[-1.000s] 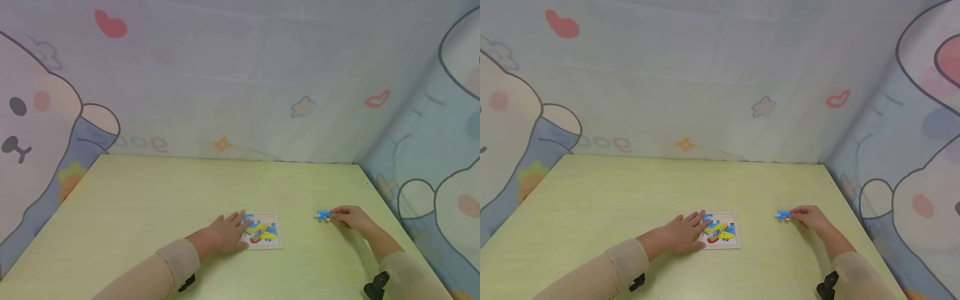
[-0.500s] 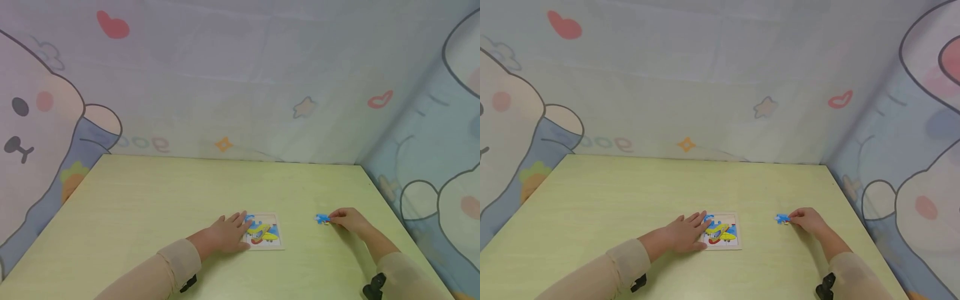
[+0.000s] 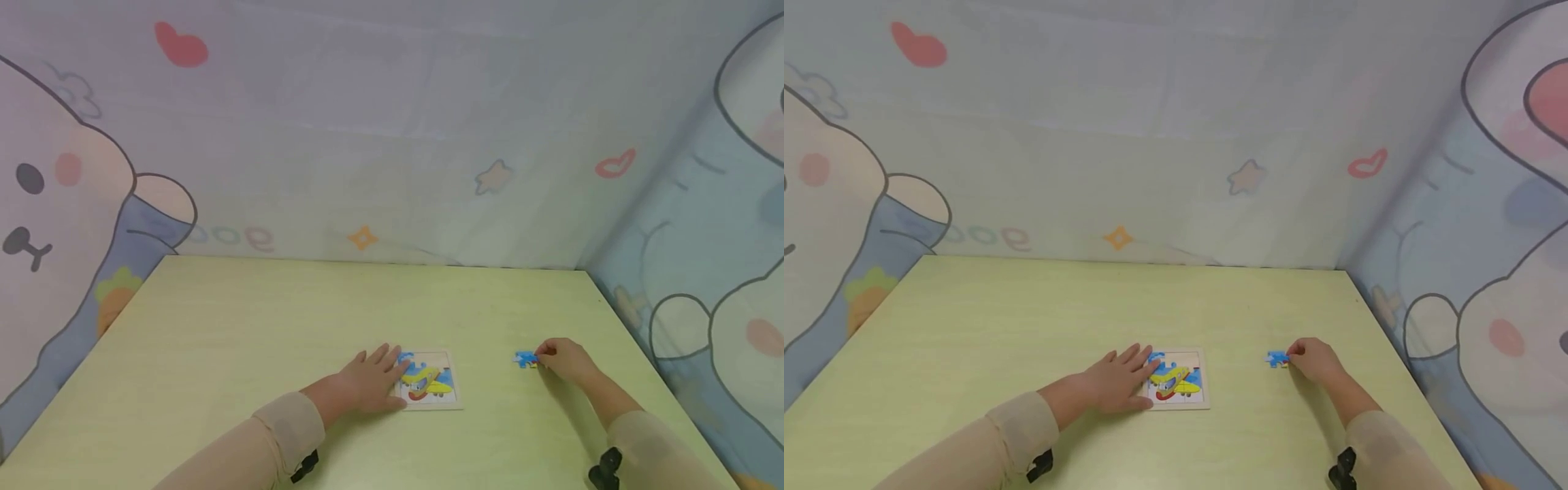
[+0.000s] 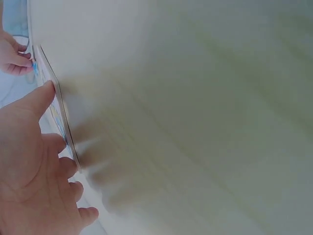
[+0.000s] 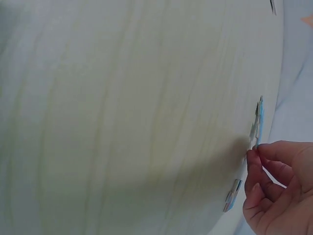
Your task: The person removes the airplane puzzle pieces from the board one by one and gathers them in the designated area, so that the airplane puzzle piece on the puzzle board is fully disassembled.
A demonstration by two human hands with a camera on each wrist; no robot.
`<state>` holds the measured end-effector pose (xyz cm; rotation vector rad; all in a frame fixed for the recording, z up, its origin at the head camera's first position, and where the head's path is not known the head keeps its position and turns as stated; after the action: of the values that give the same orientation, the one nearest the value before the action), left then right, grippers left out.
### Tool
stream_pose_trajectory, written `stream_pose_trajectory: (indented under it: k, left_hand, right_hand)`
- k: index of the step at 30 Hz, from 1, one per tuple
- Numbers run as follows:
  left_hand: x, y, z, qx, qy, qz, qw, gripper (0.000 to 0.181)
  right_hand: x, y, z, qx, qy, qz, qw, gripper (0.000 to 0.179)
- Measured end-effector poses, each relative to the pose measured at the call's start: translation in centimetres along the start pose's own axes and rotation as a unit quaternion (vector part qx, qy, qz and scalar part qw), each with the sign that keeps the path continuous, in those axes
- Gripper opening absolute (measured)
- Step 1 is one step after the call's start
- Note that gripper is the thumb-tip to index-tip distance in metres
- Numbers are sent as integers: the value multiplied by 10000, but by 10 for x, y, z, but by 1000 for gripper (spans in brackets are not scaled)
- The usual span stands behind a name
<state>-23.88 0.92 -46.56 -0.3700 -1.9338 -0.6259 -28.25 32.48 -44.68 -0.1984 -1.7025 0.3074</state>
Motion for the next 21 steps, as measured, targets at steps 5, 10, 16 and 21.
stream_pose_trajectory:
  k: [5, 10, 16, 21]
  left_hand:
    - [0, -2, 0, -14, 43, -11, 10000, 81]
    - [0, -4, 0, 25, 101, -91, 9999, 84]
    - [-4, -9, 2, 86, 193, -179, 9996, 87]
    - [-4, -10, 2, 77, 260, -117, 9996, 89]
  right_hand:
    - [2, -3, 1, 22, 181, -254, 9995, 10]
    - [-1, -18, 4, 62, 335, -99, 9994, 16]
    - [-11, -47, 8, 289, 391, 331, 9983, 16]
    - [-26, -79, 13, 413, 198, 756, 9961, 14]
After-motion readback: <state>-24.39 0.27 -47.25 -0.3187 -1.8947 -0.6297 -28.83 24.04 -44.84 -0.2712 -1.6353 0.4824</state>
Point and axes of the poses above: each hand's wrist, its own z-axis towards the middle knuckle, its own x-axis out of the back of the hand, y = z × x, the point moved 9 cm from there along z, towards the middle knuckle, and after that the axes turned 10 degrees about -z, right-handed, at the moved point
